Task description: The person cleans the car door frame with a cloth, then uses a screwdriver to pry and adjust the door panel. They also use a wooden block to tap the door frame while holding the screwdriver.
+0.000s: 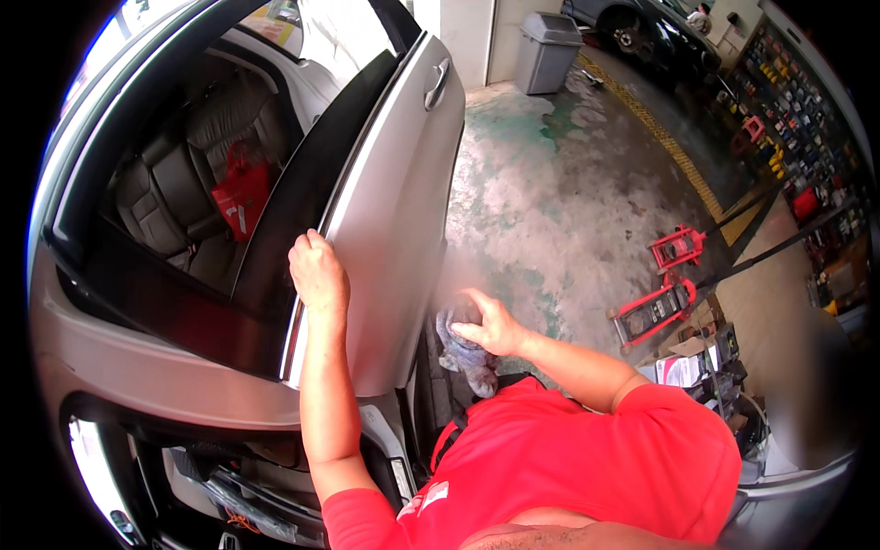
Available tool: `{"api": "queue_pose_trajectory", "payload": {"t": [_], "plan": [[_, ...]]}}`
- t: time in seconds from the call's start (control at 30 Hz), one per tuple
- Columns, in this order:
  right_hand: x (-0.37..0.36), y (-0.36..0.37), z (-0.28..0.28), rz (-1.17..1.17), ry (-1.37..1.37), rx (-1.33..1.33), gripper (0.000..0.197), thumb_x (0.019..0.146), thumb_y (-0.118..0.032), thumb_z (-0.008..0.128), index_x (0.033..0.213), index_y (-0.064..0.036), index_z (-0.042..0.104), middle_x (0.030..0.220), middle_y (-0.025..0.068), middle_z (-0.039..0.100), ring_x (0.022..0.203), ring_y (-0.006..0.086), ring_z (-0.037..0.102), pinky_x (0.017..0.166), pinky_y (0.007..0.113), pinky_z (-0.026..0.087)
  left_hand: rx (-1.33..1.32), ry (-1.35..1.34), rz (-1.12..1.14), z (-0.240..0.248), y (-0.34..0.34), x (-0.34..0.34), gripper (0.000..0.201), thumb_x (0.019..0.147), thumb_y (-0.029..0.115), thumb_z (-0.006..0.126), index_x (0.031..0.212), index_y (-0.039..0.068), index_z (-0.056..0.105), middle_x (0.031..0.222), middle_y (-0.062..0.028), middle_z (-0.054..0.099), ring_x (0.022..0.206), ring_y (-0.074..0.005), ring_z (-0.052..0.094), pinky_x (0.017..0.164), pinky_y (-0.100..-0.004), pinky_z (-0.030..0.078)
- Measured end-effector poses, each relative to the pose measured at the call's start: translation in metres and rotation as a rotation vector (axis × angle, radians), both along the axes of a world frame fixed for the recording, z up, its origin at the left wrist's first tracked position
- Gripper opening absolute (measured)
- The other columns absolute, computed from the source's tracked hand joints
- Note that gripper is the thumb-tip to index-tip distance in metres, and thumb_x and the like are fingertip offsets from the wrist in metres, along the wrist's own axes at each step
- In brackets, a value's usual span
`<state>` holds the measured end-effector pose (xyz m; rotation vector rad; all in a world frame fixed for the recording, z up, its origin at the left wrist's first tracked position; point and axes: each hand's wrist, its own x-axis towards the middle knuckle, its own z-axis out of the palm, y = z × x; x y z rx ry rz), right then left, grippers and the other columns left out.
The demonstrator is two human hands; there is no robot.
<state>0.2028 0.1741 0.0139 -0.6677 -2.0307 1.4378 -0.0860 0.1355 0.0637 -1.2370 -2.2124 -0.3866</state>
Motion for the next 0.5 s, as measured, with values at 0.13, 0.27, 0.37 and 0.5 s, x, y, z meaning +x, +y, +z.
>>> {"api": "queue_pose_trajectory", "payload": {"t": [0.13,0.27,0.37,0.5], "plan": [[0.043,0.067,-0.014,-0.064,-0.017,-0.043,0.046,0.084,-0.019,0.071,0.121,-0.0010,0.051,0.097,0.0131,0.068,0.091,0.0205,0.066,0.083,0.036,0.051,-0.077,0.047,0.131,-0.007,0.068,0.000,0.011,0.082,0.005,0.060,0.092,0.003,0.059,0.087,-0.0095,0.059,0.083,-0.0263,0.061,0.072,-0.0352,0.054],[0.072,0.118,-0.020,-0.199,-0.061,-0.125,0.047,0.084,-0.019,0.071,0.122,-0.0003,0.051,0.098,0.0128,0.068,0.093,0.0198,0.065,0.084,0.036,0.051,-0.134,0.124,0.184,-0.006,0.131,-0.004,0.007,0.081,0.008,0.062,0.087,0.007,0.057,0.085,-0.0074,0.059,0.082,-0.0238,0.062,0.068,-0.0345,0.055],[0.074,0.152,-0.026,-0.252,-0.070,-0.111,0.047,0.084,-0.018,0.071,0.122,-0.0004,0.051,0.098,0.0131,0.068,0.095,0.0199,0.065,0.086,0.036,0.050,-0.155,0.184,0.188,-0.006,0.179,-0.010,0.007,0.081,0.008,0.062,0.086,0.008,0.057,0.085,-0.0066,0.058,0.081,-0.0223,0.061,0.068,-0.0329,0.054],[0.061,0.206,-0.035,-0.307,-0.030,-0.082,0.048,0.083,-0.017,0.070,0.124,-0.0028,0.051,0.104,0.0118,0.065,0.101,0.0191,0.062,0.090,0.034,0.048,-0.159,0.227,0.172,-0.005,0.246,-0.014,0.008,0.080,0.009,0.062,0.086,0.009,0.057,0.086,-0.0057,0.056,0.082,-0.0219,0.059,0.069,-0.0322,0.051]]}}
